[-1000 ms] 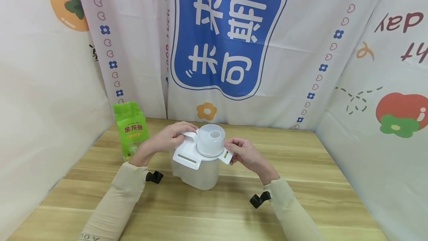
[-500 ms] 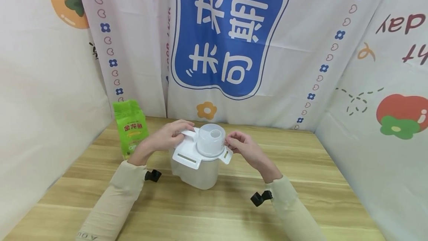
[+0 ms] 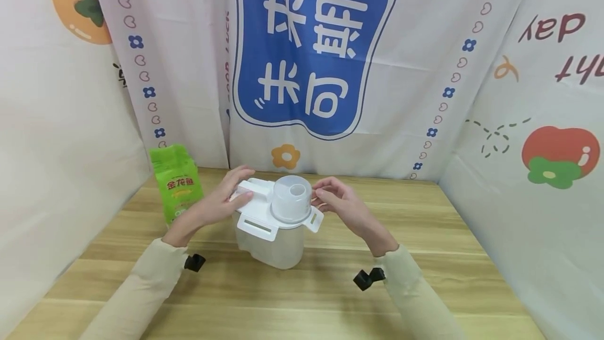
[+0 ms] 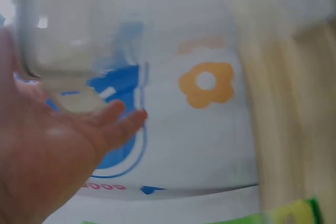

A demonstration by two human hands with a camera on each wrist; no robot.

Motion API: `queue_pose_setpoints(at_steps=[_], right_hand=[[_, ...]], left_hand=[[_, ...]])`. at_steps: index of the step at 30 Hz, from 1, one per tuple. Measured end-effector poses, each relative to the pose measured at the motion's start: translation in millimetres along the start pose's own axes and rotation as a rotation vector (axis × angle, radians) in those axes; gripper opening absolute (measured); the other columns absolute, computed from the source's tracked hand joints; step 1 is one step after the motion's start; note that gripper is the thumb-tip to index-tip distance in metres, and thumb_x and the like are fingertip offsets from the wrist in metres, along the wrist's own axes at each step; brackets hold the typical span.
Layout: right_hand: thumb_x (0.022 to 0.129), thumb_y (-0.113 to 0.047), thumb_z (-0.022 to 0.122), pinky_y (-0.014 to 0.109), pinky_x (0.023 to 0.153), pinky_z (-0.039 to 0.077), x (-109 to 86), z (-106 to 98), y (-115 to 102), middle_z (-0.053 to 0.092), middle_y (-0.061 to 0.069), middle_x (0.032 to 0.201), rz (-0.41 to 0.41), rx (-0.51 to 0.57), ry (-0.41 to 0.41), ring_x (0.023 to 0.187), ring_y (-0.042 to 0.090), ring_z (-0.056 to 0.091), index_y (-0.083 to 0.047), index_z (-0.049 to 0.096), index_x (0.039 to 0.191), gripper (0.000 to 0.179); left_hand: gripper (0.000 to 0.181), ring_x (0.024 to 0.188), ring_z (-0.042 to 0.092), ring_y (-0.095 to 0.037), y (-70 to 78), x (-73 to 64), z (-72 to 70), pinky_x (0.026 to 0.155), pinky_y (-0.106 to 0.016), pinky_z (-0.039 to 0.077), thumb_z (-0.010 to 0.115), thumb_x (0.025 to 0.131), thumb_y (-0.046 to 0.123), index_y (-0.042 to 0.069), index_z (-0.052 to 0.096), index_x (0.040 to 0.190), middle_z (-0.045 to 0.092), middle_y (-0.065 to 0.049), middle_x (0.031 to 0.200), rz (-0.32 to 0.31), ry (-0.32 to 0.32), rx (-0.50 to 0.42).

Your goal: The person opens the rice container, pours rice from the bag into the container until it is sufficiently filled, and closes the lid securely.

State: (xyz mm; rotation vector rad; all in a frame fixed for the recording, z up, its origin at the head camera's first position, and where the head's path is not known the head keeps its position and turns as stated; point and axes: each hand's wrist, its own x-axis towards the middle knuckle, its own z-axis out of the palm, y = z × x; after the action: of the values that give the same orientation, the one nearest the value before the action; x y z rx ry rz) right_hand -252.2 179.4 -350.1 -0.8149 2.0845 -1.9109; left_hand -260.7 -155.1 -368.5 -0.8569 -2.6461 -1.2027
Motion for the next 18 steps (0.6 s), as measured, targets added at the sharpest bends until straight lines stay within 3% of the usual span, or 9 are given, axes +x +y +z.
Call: queue_pose_setpoints(at_steps=[3,6,11,15,18], right_hand=[[0.102,-0.02,0.052,0.029,0.087,0.057,0.2,1,-2,0.064,0.003,0.108,-0.003,-0.042,0.0,0.101,0.015,0.064,0.002,0.049,0.125,0.032],[0.102,-0.021,0.052,0.032,0.088,0.057,1.0,3,-5,0.063,0.005,0.113,-0.009,-0.081,0.004,0.105,0.016,0.063,0.001,0.049,0.127,0.033],[0.101,-0.019,0.054,0.041,0.094,0.056,-0.3,5,-9,0.061,0.013,0.124,-0.04,-0.145,0.005,0.109,0.016,0.063,-0.001,0.047,0.132,0.036],[0.1,-0.022,0.058,0.036,0.099,0.053,-1.6,9,-14,0.055,0.017,0.137,-0.039,-0.189,-0.011,0.12,0.022,0.06,-0.006,0.043,0.14,0.046],[0.098,-0.02,0.06,0.029,0.099,0.051,-2.0,12,-14,0.051,0.018,0.142,-0.06,-0.215,-0.022,0.128,0.031,0.053,-0.009,0.036,0.146,0.055]], left_hand=[[0.064,0.146,0.021,-0.041,-7.9,-1.7,1.1,0.116,-0.064,0.025,0.051,0.101,0.036,0.007,0.024,0.152,0.018,-0.021,0.159,0.0,-0.016,-0.035],[0.074,0.143,0.029,-0.042,-12.7,-5.3,-0.7,0.112,-0.063,0.032,0.054,0.099,0.044,0.011,0.016,0.155,0.02,-0.022,0.158,-0.027,-0.041,-0.106],[0.098,0.139,0.036,-0.047,-23.4,-11.1,-2.7,0.108,-0.06,0.041,0.063,0.089,0.059,0.021,0.002,0.157,0.016,-0.025,0.159,-0.04,-0.094,-0.244],[0.109,0.136,0.041,-0.046,-33.3,-15.5,-2.7,0.106,-0.055,0.044,0.07,0.081,0.062,0.033,-0.005,0.156,0.019,-0.025,0.159,-0.05,-0.139,-0.349],[0.114,0.134,0.045,-0.045,-40.0,-17.1,-0.4,0.104,-0.05,0.048,0.073,0.08,0.059,0.035,-0.011,0.155,0.019,-0.023,0.16,-0.065,-0.178,-0.416]])
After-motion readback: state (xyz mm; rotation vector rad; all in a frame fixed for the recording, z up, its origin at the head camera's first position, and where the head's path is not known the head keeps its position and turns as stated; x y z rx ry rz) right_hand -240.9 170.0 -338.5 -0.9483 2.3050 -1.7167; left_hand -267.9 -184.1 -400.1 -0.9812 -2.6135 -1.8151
